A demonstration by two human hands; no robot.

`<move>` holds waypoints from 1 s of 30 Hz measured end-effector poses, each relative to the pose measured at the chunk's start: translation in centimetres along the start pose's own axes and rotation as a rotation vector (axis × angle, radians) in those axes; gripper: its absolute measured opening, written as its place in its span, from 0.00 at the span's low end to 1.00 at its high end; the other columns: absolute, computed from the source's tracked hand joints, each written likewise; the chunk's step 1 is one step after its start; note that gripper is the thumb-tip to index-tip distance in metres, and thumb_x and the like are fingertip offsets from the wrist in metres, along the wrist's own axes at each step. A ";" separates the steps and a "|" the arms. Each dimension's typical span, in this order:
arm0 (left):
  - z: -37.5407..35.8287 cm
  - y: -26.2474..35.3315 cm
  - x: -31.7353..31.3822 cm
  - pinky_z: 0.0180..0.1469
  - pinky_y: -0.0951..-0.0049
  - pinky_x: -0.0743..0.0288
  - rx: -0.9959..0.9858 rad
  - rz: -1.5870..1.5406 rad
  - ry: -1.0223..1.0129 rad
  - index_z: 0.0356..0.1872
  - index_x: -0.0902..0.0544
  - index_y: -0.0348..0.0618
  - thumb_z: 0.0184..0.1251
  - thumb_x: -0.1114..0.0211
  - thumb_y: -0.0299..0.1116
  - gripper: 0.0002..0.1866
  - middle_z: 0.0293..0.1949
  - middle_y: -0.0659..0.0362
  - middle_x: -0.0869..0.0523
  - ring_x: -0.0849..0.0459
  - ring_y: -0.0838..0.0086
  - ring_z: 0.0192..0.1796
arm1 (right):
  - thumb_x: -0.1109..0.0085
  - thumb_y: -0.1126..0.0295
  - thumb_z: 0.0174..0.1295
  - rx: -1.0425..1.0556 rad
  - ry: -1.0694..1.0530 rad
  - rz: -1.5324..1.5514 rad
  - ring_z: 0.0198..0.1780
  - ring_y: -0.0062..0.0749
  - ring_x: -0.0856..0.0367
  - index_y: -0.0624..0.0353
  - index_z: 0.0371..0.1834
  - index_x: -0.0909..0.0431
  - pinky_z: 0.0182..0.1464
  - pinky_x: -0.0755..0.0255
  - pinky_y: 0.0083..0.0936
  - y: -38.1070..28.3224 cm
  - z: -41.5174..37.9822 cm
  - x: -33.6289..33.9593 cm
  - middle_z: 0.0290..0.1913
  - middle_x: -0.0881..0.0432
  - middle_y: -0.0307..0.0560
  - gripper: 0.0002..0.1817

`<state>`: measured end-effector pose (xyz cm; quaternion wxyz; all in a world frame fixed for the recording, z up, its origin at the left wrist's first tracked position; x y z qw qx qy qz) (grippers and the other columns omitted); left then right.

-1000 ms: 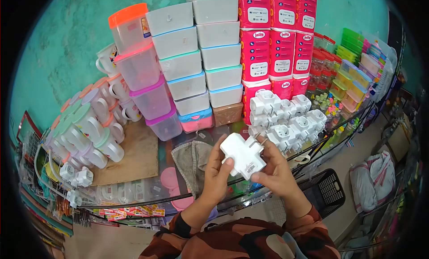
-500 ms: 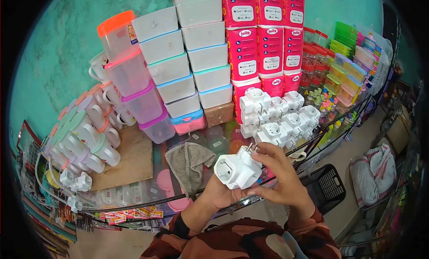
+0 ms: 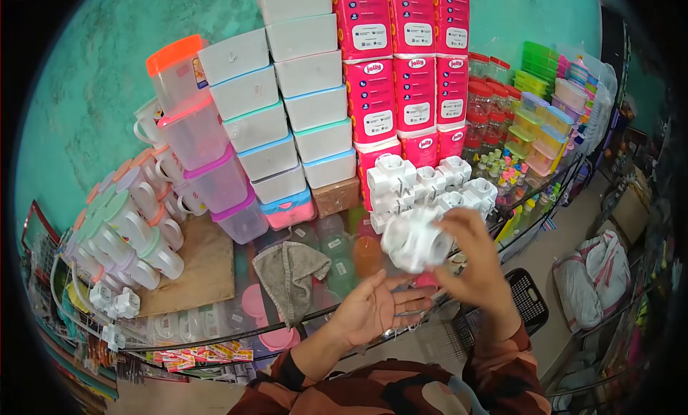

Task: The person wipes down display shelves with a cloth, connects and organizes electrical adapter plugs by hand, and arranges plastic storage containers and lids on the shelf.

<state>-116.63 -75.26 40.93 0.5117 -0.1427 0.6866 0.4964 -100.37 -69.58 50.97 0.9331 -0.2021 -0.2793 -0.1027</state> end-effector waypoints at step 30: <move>-4.7 2.3 4.0 0.61 0.62 0.30 -0.274 0.078 0.255 0.66 0.34 0.40 0.73 0.53 0.41 0.25 0.61 0.48 0.25 0.22 0.60 0.60 | 0.39 0.41 0.52 -0.658 -0.184 -0.818 0.43 0.49 0.15 0.66 0.37 0.17 0.43 0.21 0.42 16.3 14.1 -4.1 0.39 0.15 0.60 0.32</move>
Point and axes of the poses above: each hand's wrist, its own z-axis towards the middle knuckle, its own x-axis out of the back of the hand, y = z × x, the point moved 3 cm from there along z, towards the middle knuckle
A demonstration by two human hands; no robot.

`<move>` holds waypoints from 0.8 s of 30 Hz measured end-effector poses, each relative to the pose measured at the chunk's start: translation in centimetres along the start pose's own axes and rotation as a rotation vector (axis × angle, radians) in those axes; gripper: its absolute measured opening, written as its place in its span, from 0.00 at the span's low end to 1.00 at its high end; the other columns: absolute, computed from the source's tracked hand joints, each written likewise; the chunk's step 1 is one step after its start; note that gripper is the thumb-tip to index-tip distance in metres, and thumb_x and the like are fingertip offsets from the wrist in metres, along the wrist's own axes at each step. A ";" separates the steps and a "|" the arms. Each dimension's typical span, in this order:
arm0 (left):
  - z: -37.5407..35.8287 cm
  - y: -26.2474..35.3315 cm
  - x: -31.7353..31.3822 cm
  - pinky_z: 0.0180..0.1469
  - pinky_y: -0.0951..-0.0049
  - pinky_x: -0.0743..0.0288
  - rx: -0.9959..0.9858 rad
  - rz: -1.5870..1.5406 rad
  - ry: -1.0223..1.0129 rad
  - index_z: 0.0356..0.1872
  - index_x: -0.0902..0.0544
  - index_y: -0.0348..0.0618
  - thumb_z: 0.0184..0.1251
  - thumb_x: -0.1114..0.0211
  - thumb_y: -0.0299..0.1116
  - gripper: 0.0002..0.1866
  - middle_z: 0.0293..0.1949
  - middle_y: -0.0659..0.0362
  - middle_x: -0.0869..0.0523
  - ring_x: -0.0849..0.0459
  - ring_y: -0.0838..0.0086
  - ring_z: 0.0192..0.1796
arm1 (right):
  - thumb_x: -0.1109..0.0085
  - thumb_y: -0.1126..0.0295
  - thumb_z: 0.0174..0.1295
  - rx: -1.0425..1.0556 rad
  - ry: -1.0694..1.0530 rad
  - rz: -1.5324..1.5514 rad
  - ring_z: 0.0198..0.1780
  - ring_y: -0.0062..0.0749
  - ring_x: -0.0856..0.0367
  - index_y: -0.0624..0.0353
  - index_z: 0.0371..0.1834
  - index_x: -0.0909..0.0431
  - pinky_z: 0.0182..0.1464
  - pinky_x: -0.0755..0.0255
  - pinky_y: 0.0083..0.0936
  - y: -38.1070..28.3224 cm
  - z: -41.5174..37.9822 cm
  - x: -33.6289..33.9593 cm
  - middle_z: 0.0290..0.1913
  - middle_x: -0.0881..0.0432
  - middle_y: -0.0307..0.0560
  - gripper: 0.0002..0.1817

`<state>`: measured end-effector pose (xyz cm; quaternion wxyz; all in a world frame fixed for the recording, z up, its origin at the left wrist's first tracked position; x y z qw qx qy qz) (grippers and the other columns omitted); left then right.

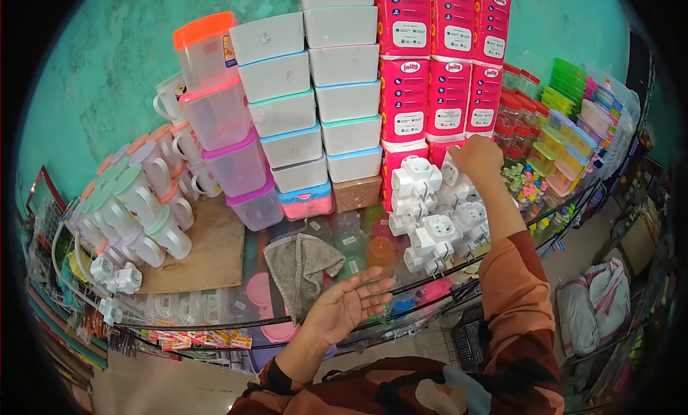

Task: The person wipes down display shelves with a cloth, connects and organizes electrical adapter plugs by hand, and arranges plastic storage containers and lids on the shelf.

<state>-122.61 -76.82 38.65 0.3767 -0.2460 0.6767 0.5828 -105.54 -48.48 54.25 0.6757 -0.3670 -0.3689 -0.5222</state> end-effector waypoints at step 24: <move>-3.0 2.8 1.8 0.59 0.62 0.28 -0.121 0.016 0.027 0.66 0.34 0.40 0.72 0.51 0.41 0.25 0.60 0.48 0.24 0.21 0.60 0.58 | 0.48 0.34 0.58 -0.125 0.223 0.114 0.40 0.55 0.16 0.68 0.31 0.17 0.43 0.24 0.46 1.2 -0.3 5.1 0.34 0.17 0.66 0.38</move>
Point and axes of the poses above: each hand's wrist, its own z-axis towards the middle knuckle, its own x-axis out of the back of the hand, y = z × x, the point moved 3 cm from there along z, towards the middle knuckle
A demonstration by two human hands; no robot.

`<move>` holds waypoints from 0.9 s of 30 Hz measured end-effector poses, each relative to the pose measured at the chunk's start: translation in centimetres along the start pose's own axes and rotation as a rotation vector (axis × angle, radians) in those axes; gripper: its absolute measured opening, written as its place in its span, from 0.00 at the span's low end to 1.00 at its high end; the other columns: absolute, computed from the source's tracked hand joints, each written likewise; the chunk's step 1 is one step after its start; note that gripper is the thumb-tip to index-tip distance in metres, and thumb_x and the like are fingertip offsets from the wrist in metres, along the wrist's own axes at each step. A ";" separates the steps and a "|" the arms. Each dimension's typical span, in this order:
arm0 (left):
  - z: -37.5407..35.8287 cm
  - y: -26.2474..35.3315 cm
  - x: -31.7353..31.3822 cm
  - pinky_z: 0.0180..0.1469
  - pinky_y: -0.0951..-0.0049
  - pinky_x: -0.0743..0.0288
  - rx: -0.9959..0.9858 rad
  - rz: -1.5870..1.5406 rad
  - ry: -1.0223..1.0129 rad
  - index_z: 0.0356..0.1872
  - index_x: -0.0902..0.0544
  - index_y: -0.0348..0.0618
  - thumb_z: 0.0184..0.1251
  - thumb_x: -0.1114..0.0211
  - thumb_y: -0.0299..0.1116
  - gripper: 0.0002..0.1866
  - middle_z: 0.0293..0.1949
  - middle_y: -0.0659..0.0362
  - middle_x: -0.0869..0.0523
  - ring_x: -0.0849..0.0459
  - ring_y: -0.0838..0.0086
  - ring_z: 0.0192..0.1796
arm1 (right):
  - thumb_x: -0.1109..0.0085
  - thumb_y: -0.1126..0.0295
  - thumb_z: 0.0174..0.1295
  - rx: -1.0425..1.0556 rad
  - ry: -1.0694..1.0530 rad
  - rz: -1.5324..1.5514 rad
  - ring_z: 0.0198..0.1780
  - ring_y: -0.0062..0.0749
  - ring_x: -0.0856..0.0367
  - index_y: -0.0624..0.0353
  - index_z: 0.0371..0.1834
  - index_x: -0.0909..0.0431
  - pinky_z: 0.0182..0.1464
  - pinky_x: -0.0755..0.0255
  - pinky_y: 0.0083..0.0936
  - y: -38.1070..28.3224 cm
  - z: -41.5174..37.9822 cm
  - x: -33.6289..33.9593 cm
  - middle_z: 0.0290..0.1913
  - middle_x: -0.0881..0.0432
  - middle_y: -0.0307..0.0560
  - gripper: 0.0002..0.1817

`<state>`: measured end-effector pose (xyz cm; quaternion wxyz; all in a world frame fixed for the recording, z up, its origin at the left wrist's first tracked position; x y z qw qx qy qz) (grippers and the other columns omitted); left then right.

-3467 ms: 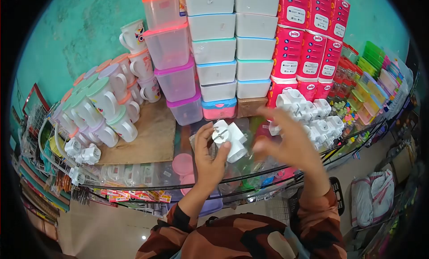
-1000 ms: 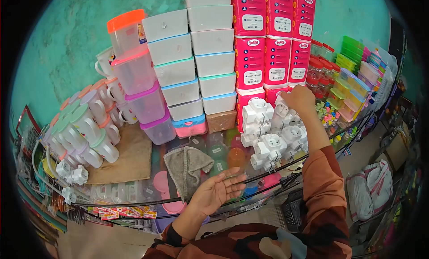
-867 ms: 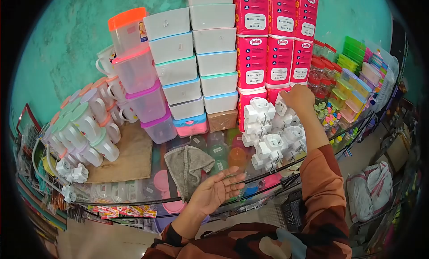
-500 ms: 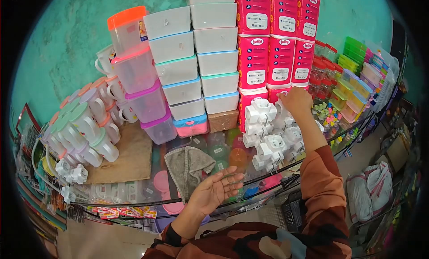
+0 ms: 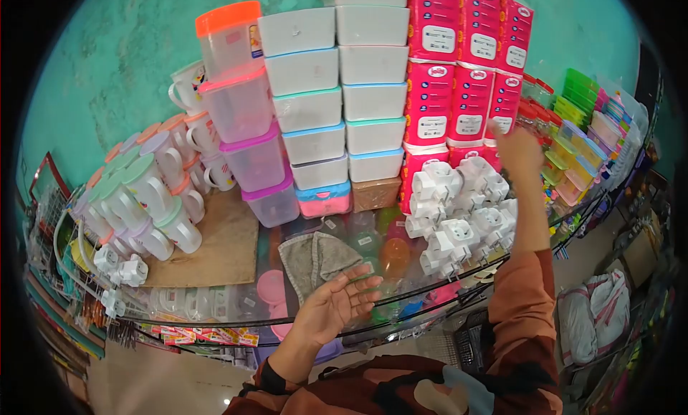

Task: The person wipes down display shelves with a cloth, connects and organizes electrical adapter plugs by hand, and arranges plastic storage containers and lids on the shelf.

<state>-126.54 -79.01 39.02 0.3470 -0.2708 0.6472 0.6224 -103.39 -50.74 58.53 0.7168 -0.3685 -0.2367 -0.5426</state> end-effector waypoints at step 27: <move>-35.7 21.1 15.2 0.66 0.54 0.41 -1.025 1.538 2.104 0.61 0.31 0.33 0.54 0.31 0.35 0.33 0.60 0.41 0.29 0.33 0.47 0.63 | 0.36 0.54 0.56 1.486 -0.833 0.621 0.50 0.53 0.20 0.64 0.48 0.24 0.51 0.26 0.43 -52.4 -43.1 -0.1 0.48 0.21 0.63 0.25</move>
Point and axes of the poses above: each hand's wrist, its own z-axis towards the middle knuckle, its own x-axis out of the back of the hand, y = z × x, the point moved 3 cm from there along z, towards the middle knuckle
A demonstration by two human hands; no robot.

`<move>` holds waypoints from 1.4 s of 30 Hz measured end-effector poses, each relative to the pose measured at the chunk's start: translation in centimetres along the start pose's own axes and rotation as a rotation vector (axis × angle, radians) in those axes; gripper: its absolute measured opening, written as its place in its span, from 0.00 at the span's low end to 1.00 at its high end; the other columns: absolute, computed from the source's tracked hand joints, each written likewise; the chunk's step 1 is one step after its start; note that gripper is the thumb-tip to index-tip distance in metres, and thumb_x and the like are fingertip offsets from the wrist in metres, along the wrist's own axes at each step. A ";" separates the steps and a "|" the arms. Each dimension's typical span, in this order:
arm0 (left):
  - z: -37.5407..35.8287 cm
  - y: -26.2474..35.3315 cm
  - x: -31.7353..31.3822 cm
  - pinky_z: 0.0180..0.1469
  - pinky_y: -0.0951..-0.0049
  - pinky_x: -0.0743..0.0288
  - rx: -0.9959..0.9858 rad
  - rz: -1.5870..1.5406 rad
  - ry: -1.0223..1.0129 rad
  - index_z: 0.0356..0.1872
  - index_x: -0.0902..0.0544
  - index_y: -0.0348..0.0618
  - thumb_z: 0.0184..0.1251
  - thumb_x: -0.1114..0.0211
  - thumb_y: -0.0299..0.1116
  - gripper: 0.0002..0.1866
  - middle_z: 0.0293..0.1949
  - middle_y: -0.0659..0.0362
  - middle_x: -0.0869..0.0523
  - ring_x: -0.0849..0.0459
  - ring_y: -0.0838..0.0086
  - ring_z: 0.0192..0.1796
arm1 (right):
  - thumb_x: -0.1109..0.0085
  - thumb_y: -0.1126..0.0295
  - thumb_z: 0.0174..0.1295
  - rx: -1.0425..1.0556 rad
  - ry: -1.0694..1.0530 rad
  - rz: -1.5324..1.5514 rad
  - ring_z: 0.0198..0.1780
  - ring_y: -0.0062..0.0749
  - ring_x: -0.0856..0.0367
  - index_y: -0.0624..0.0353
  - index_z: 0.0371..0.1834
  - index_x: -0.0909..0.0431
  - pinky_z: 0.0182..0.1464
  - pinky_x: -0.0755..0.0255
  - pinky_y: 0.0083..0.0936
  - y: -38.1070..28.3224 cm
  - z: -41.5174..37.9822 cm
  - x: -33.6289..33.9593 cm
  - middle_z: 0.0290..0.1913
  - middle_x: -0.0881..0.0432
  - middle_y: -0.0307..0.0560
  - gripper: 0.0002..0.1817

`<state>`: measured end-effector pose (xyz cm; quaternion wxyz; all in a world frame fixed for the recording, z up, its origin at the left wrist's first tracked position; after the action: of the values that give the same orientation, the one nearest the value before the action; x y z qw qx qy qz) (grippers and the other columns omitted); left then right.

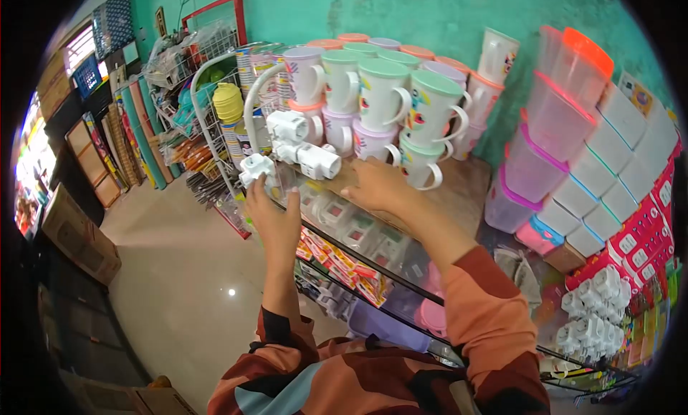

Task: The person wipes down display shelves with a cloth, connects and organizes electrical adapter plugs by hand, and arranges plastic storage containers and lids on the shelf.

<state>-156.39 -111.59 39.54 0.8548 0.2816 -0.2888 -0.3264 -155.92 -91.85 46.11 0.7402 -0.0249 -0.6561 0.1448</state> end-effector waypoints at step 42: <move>-14.0 13.3 -4.5 0.62 0.69 0.35 0.029 -1.202 -0.524 0.54 0.28 0.41 0.56 0.31 0.25 0.24 0.55 0.56 0.25 0.26 0.69 0.57 | 0.37 0.80 0.45 -0.621 0.783 -0.272 0.52 0.52 0.28 0.61 0.54 0.26 0.56 0.33 0.39 12.0 -39.7 3.1 0.48 0.26 0.54 0.27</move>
<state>-144.44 -95.90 37.68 0.4209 0.3164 -0.2843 -0.8012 -119.00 -73.48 40.94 0.9000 -0.2104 -0.3395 -0.1745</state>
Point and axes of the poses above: each hand's wrist, its own z-axis towards the middle knuckle, its own x-axis out of the back of the hand, y = z × x, the point moved 3 cm from there along z, towards the middle knuckle
